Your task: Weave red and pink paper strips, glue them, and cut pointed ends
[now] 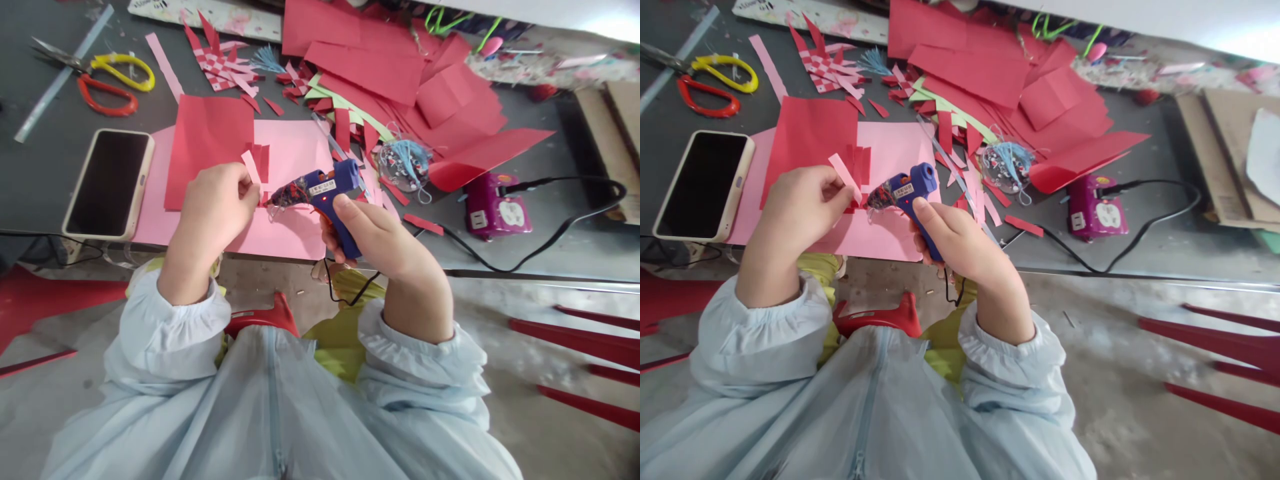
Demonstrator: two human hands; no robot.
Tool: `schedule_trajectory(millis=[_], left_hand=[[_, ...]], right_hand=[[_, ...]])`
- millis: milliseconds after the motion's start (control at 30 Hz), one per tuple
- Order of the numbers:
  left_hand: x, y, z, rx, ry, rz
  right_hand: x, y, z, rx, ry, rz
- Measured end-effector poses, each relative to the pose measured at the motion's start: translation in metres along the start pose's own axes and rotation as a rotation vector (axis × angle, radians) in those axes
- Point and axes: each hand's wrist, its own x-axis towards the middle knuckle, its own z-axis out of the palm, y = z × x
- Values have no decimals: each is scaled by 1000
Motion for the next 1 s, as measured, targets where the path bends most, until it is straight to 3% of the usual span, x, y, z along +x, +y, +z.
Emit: schedule_trajectory(millis=[1000], left_hand=[[-1, 1, -1, 3, 3, 33]], right_hand=[[1, 0, -2, -39, 27, -21]])
